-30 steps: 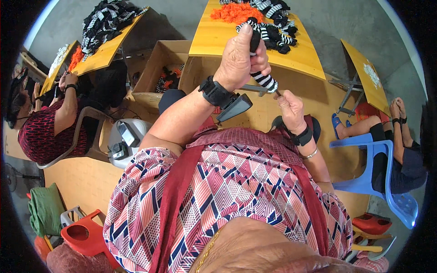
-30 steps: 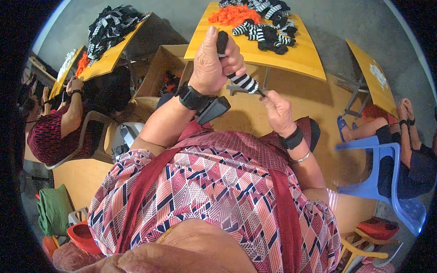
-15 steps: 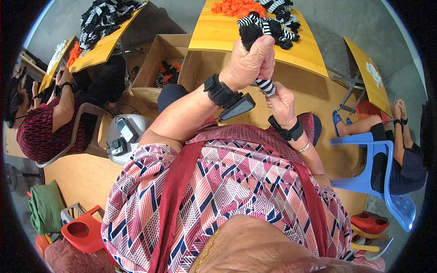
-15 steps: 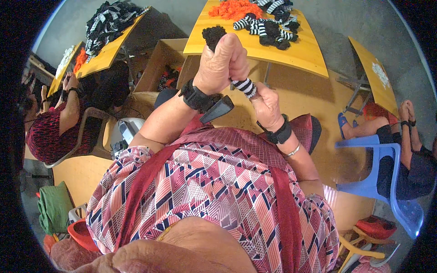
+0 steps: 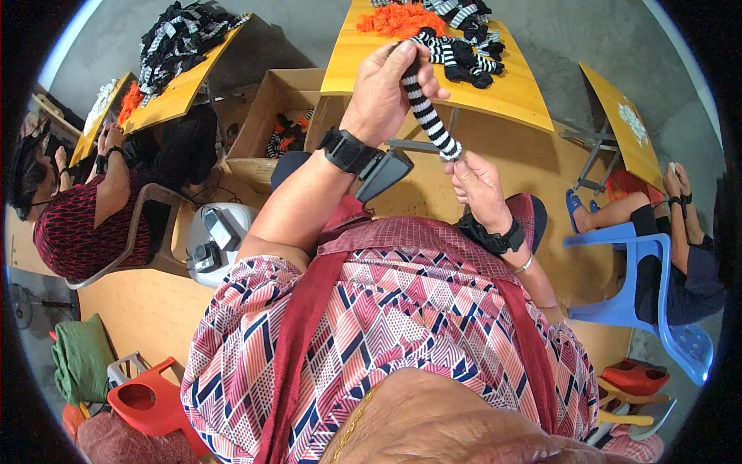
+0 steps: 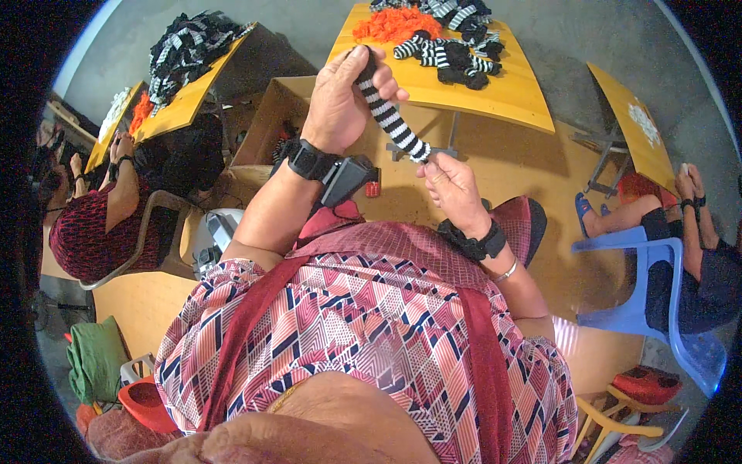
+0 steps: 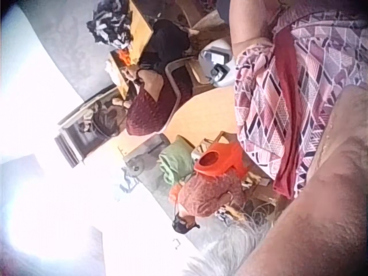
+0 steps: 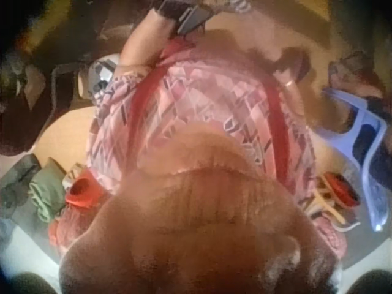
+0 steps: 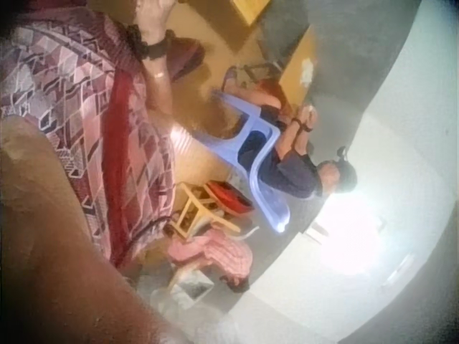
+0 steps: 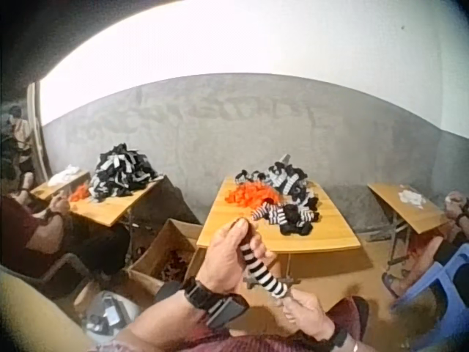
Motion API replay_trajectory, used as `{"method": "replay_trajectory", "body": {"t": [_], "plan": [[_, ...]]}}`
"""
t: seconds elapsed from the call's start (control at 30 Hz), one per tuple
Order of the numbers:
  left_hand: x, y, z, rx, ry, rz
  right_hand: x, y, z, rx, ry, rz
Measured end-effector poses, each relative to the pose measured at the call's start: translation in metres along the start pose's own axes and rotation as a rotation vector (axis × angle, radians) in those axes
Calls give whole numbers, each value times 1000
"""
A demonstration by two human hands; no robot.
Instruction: The person sits at a table and turns striped socks inside out by hand. They use a thin black stick to push the sock fabric further and smooth the interior surface. The person handles multiple socks one by one, placing the finished items on the table.
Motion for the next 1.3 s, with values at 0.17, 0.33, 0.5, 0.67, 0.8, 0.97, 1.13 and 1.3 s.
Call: {"method": "replay_trajectory", "body": {"t": [0.17, 0.33, 0.5, 0.67, 0.8, 0.97, 1.13, 1.3], "plan": [[-8, -1, -1, -150, 119, -175, -8, 5, -3, -3, -123, -32], [3, -3, -7, -231, 254, -208, -8, 2, -21, -34, -361, 9], [15, 9, -20, -281, 179, -96, -9, 8, -27, -40, -501, -10], [23, 14, -37, -114, 205, -56, -1, 2, -22, -177, -333, 130], [13, 18, -35, -115, 179, -139, 15, 0, -29, 40, -382, -52], [5, 9, -22, -21, -11, -56, 16, 1, -24, 100, -401, -156], [-11, 2, -38, 175, 108, -5, 20, -3, -7, 9, -161, 97], [-13, 11, -45, 151, -1, -44, 18, 9, 22, -172, 203, 257]]}}
Point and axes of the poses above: each hand's wrist, its own y-axis away from the middle knuckle, its own z-axis out of the back of the hand, x = y × z, the point moved 8 cm from there along -y, towards the middle knuckle, and after that the axes turned 5 degrees about -x, right-handed, at the moved point
